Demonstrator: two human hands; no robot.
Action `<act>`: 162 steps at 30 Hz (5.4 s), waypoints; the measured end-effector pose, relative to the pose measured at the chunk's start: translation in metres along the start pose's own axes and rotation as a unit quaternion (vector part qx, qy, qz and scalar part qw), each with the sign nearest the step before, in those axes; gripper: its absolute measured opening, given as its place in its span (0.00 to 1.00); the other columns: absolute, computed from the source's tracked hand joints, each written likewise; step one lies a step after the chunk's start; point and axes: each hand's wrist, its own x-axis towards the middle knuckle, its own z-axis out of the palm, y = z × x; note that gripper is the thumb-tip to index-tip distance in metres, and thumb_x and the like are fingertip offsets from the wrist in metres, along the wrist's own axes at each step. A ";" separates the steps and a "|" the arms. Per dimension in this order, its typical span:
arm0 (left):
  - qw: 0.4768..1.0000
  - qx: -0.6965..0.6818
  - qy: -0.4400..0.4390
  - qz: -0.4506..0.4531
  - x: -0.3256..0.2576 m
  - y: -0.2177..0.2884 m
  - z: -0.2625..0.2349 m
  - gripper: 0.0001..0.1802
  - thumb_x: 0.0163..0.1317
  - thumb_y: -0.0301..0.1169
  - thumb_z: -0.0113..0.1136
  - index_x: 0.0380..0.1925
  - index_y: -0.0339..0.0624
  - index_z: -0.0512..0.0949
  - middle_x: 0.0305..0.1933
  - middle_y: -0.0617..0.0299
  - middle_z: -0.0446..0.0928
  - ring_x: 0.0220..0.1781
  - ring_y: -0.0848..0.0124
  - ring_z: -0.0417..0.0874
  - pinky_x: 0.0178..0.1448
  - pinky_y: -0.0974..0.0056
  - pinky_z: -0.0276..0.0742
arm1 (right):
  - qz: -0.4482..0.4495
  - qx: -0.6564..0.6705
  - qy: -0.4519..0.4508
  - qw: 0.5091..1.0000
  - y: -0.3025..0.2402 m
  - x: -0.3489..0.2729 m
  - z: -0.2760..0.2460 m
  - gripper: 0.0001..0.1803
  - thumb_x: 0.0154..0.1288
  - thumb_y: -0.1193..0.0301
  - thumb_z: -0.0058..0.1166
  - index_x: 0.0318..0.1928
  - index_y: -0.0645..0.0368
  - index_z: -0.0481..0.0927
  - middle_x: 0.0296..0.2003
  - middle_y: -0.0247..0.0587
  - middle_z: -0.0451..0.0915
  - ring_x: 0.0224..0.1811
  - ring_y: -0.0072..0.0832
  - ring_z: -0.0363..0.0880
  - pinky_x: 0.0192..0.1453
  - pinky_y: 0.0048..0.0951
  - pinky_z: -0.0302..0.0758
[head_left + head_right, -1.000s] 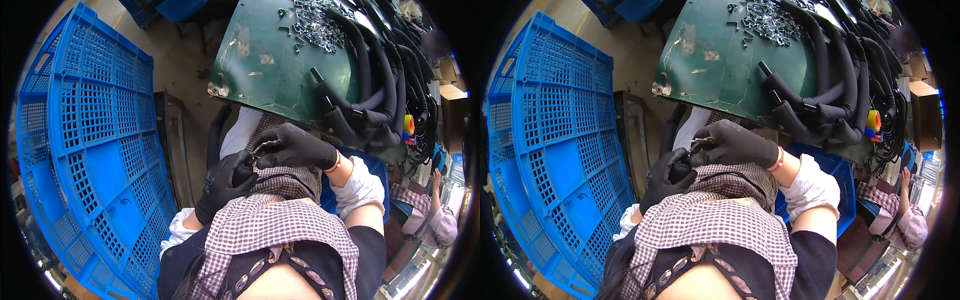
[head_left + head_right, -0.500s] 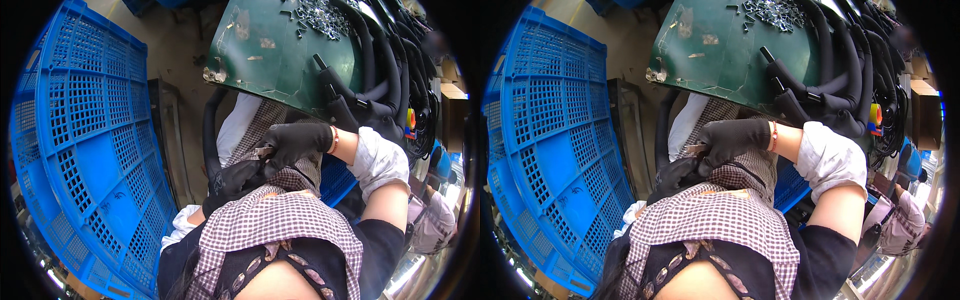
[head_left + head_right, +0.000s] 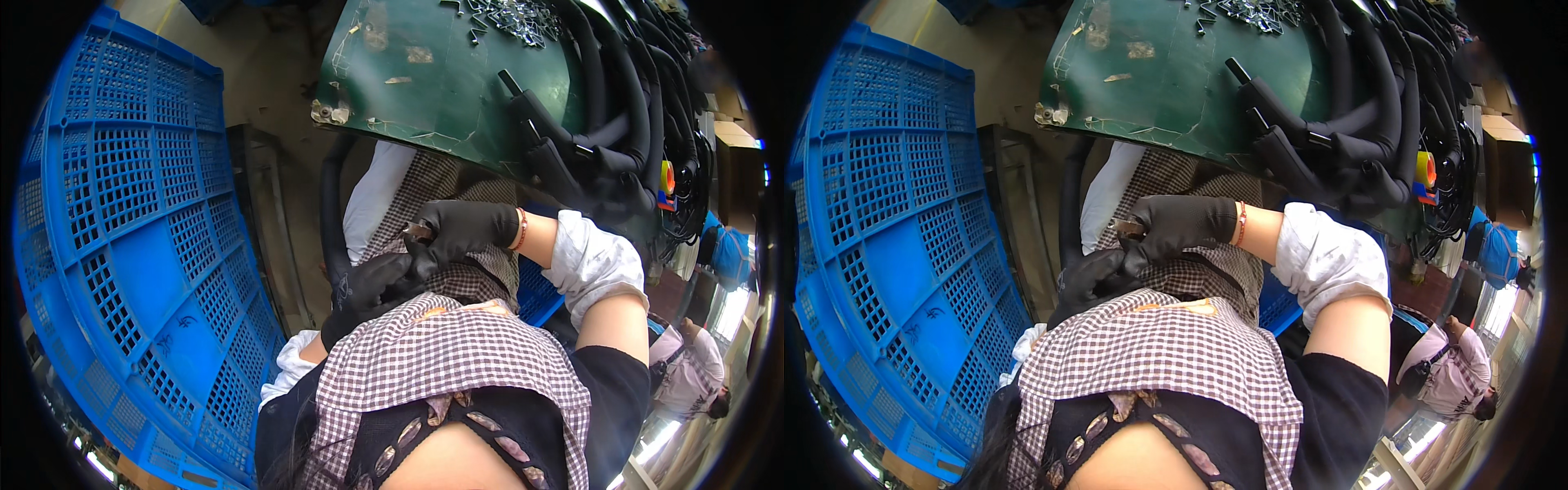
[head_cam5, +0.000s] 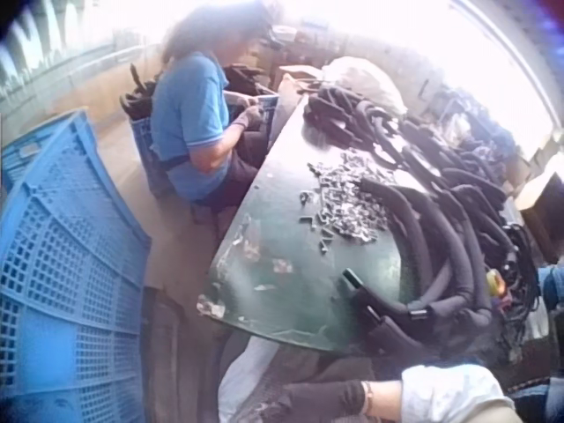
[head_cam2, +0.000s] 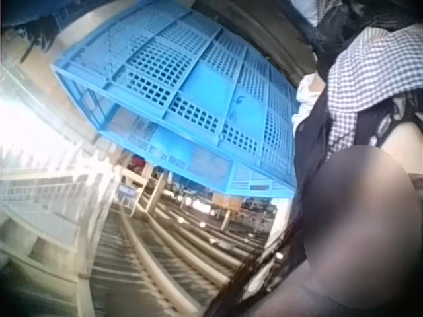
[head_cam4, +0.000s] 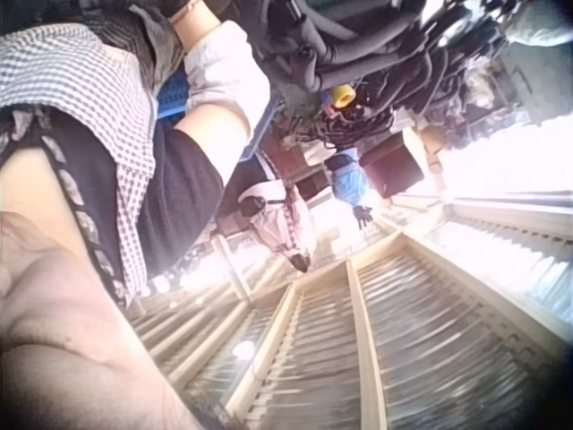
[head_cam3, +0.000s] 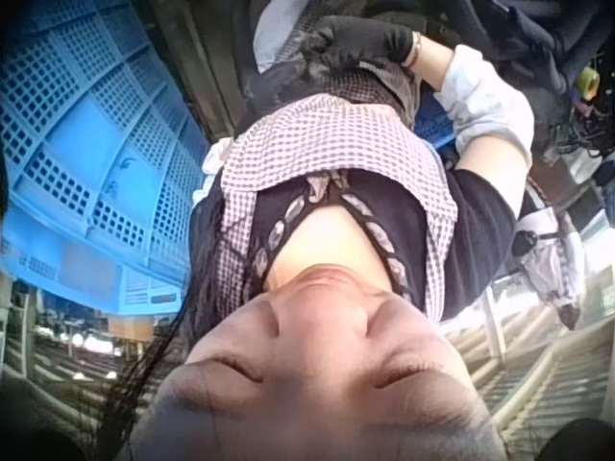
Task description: The person picks small metal clips from a green table and attaches them to the ends of black rubber hoses. The person repeatedly picks a hose, secures a clip, and places the hose into a blue crate. Other workers are visible in the background performing similar tasks.
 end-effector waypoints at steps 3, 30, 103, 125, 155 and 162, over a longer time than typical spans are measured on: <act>1.000 -0.009 0.026 0.013 -0.001 -0.001 0.002 0.39 0.50 0.25 0.74 0.63 0.37 0.65 0.48 0.39 0.78 0.42 0.54 0.85 0.44 0.57 0.81 | -0.002 0.059 0.010 0.998 0.002 0.000 0.003 0.09 0.57 0.72 0.68 0.33 0.65 0.83 0.25 0.27 0.79 0.26 0.15 0.70 0.30 0.22 0.69; 0.956 0.145 -0.039 -0.252 0.020 0.036 -0.008 0.36 0.50 0.39 0.76 0.54 0.33 0.69 0.46 0.44 0.78 0.46 0.53 0.83 0.49 0.55 0.78 | -0.050 -0.218 0.157 0.962 -0.021 -0.008 0.021 0.18 0.62 0.62 0.63 0.41 0.68 0.83 0.26 0.51 0.82 0.25 0.31 0.80 0.34 0.31 0.76; 0.926 0.356 -0.027 -0.126 0.055 0.036 -0.005 0.14 0.57 0.25 0.62 0.45 0.42 0.80 0.47 0.48 0.78 0.46 0.53 0.83 0.47 0.53 0.79 | 0.004 -0.171 0.310 0.935 -0.019 -0.022 0.039 0.18 0.59 0.61 0.67 0.36 0.66 0.84 0.24 0.43 0.83 0.22 0.21 0.76 0.29 0.28 0.72; 0.953 0.242 0.007 -0.180 0.038 0.038 -0.009 0.27 0.46 0.27 0.73 0.49 0.34 0.78 0.43 0.47 0.82 0.40 0.57 0.87 0.40 0.59 0.82 | 0.029 -0.172 0.114 0.978 -0.026 -0.012 -0.009 0.16 0.60 0.64 0.67 0.38 0.66 0.84 0.22 0.39 0.80 0.23 0.18 0.71 0.28 0.28 0.69; 0.981 0.144 0.060 -0.113 0.007 0.008 -0.015 0.31 0.44 0.23 0.73 0.52 0.31 0.75 0.49 0.45 0.79 0.45 0.55 0.85 0.47 0.58 0.81 | -0.060 -0.096 0.023 0.993 -0.008 0.006 -0.022 0.19 0.61 0.64 0.66 0.47 0.65 0.82 0.35 0.41 0.85 0.35 0.24 0.82 0.44 0.27 0.79; 0.981 0.151 0.041 -0.114 0.011 0.013 -0.017 0.30 0.50 0.21 0.72 0.56 0.37 0.74 0.51 0.47 0.78 0.47 0.62 0.85 0.47 0.62 0.84 | -0.104 -0.135 0.060 0.983 -0.016 0.001 -0.014 0.16 0.67 0.65 0.59 0.44 0.67 0.81 0.31 0.42 0.84 0.30 0.24 0.78 0.38 0.31 0.76</act>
